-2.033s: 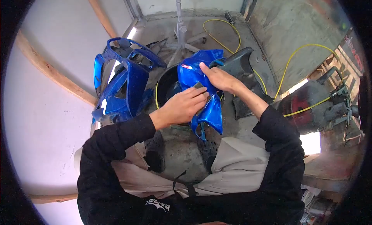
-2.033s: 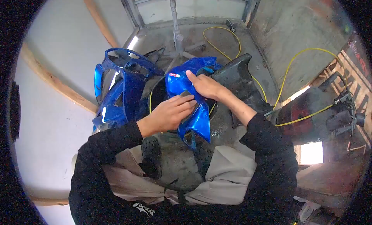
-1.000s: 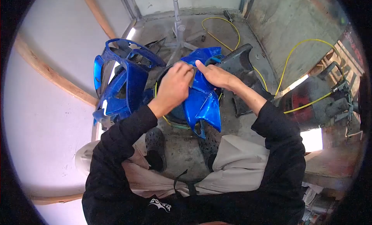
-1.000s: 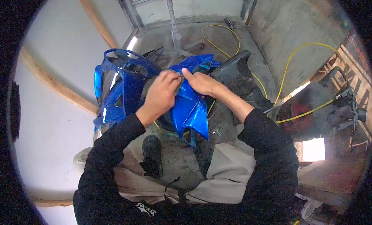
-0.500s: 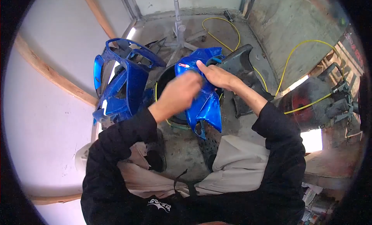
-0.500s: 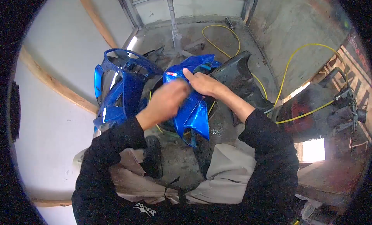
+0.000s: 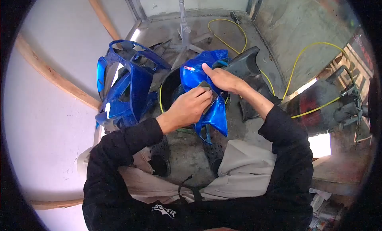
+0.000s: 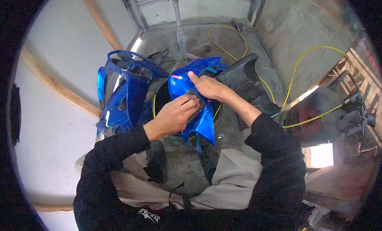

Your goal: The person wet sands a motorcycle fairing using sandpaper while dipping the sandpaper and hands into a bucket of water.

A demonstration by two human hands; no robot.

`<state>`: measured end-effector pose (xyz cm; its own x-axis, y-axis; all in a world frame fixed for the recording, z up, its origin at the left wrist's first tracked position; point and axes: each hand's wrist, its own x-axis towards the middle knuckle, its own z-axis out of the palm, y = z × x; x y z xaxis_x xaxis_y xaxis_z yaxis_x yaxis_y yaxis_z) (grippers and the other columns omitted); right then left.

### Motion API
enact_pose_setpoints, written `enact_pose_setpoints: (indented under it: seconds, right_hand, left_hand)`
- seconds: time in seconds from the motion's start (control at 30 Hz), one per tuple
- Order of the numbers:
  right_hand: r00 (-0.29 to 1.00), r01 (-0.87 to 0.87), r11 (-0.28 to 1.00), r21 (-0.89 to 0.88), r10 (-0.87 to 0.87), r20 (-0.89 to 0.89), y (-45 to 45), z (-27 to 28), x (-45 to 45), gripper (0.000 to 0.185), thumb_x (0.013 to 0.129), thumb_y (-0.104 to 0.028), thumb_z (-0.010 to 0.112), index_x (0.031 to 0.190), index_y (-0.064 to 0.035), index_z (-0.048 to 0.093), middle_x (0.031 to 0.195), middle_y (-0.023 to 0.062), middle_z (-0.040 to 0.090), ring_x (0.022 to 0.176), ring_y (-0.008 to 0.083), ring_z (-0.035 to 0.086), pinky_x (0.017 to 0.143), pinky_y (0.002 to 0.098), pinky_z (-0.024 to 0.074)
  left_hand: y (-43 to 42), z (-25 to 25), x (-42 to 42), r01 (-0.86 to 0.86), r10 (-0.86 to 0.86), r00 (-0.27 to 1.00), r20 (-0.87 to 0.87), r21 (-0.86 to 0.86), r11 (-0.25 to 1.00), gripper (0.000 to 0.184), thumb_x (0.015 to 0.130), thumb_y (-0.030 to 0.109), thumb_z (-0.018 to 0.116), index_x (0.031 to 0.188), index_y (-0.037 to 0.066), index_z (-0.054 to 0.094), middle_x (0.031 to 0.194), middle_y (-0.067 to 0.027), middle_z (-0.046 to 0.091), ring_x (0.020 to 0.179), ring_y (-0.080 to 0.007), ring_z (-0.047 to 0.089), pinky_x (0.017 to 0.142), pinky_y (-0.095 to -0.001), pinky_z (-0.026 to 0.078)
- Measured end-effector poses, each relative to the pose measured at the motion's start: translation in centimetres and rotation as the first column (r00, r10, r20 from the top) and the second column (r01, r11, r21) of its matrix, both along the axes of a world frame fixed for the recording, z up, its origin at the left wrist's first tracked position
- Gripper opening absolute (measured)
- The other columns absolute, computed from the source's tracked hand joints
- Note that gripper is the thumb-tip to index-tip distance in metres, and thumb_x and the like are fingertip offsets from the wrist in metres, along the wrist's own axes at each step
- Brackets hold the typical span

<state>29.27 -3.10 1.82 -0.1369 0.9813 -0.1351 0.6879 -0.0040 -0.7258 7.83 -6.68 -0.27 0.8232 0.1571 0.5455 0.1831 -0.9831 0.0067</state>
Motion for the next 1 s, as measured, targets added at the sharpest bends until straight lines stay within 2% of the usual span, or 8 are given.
enact_pose_setpoints:
  seconds: [0.13, 0.27, 0.4, 0.53, 0.7, 0.8, 0.93, 1.0]
  right_hand:
    - [0.996, -0.037, 0.99, -0.139, 0.025, -0.084, 0.1, 0.1, 0.1, 0.1, 0.109, -0.075, 0.023, 0.084, 0.0104, 0.069, 0.091, 0.0284, 0.074, 0.089, 0.0368, 0.073, 0.086, 0.0519, 0.0515]
    - [1.0, 0.011, 1.0, 0.007, -0.011, -0.001, -0.4, 0.3, -0.2, 0.1, 0.11, -0.074, 0.022, 0.081, 0.0104, 0.068, 0.086, 0.0275, 0.073, 0.085, 0.0371, 0.072, 0.085, 0.0523, 0.0521]
    - [0.998, -0.055, 0.998, -0.044, 0.053, -0.039, 0.3, -0.8, 0.4, 0.1, 0.11, -0.074, 0.021, 0.081, 0.0106, 0.067, 0.085, 0.0284, 0.073, 0.083, 0.0372, 0.073, 0.085, 0.0523, 0.0522]
    - [0.998, -0.028, 0.999, -0.045, 0.026, -0.053, -0.1, 0.0, 0.3, 0.102, 0.11, -0.074, 0.021, 0.085, 0.0119, 0.069, 0.087, 0.0295, 0.072, 0.09, 0.0382, 0.072, 0.091, 0.0523, 0.0513]
    - [0.996, -0.069, 0.995, -0.076, 0.064, -0.064, -0.1, 0.3, 0.6, 0.1, 0.11, -0.073, 0.023, 0.089, 0.011, 0.071, 0.088, 0.029, 0.073, 0.095, 0.0389, 0.072, 0.096, 0.0525, 0.0499]
    - [1.0, 0.023, 0.999, 0.046, -0.024, 0.019, 0.1, -0.8, 0.1, 0.098, 0.111, -0.073, 0.023, 0.089, 0.0094, 0.072, 0.089, 0.0274, 0.073, 0.094, 0.038, 0.072, 0.095, 0.0525, 0.0497]
    - [0.986, -0.078, 0.997, -0.003, 0.077, -0.151, 0.0, -0.4, 0.3, 0.098, 0.111, -0.072, 0.023, 0.086, 0.0092, 0.071, 0.086, 0.0259, 0.072, 0.09, 0.037, 0.071, 0.091, 0.0522, 0.05]
    - [0.998, -0.047, 0.998, -0.036, 0.045, -0.033, -0.1, -0.1, 0.1, 0.098, 0.111, -0.072, 0.023, 0.084, 0.0093, 0.07, 0.084, 0.025, 0.072, 0.087, 0.0361, 0.07, 0.089, 0.0516, 0.0502]
  left_hand:
    - [3.5, 2.0, -1.2, -0.357, 0.365, 0.927, 0.084, -0.094, 0.929, 0.034, 0.082, 0.003, 0.066, 0.116, -0.002, 0.069, 0.123, -0.0204, 0.067, 0.118, -0.0397, 0.063, 0.106, -0.0442, 0.054]
    - [0.3, -0.2, -0.4, 0.011, -0.011, 0.999, 0.05, 0.004, 1.0, 0.026, 0.082, 0.007, 0.065, 0.107, 0.0, 0.068, 0.11, -0.0149, 0.066, 0.11, -0.035, 0.064, 0.096, -0.0435, 0.056]
    - [4.1, 1.6, -1.3, -0.335, 0.345, 0.92, 0.187, -0.085, 0.938, 0.034, 0.078, 0.001, 0.066, 0.112, 0.001, 0.071, 0.117, -0.015, 0.068, 0.117, -0.0344, 0.066, 0.102, -0.0438, 0.056]
    - [-0.3, -0.4, -0.1, -0.001, 0.004, 0.997, 0.08, -0.041, 0.999, 0.036, 0.078, 0.0, 0.064, 0.114, 0.001, 0.067, 0.114, -0.0169, 0.068, 0.112, -0.039, 0.065, 0.098, -0.0464, 0.056]
    - [3.6, 1.5, -0.5, -0.348, 0.359, 0.895, 0.264, -0.089, 0.933, 0.03, 0.078, 0.001, 0.064, 0.108, 0.002, 0.067, 0.11, -0.0182, 0.065, 0.107, -0.0397, 0.061, 0.093, -0.0496, 0.053]
    - [0.5, -0.6, 0.4, -0.165, 0.168, 0.975, 0.143, -0.032, 0.986, 0.027, 0.079, 0.002, 0.065, 0.106, 0.003, 0.067, 0.11, -0.0152, 0.065, 0.107, -0.0378, 0.062, 0.092, -0.0479, 0.051]
    - [3.7, 1.9, -1.3, -0.399, 0.4, 0.897, 0.19, -0.043, 0.916, 0.03, 0.08, 0.004, 0.065, 0.11, 0.004, 0.069, 0.113, -0.0129, 0.066, 0.111, -0.0369, 0.061, 0.098, -0.0514, 0.045]
    - [2.5, 1.4, -0.9, -0.463, 0.457, 0.875, 0.161, -0.003, 0.887, 0.032, 0.08, 0.004, 0.065, 0.112, 0.007, 0.07, 0.114, -0.0114, 0.065, 0.114, -0.0348, 0.061, 0.103, -0.0544, 0.04]
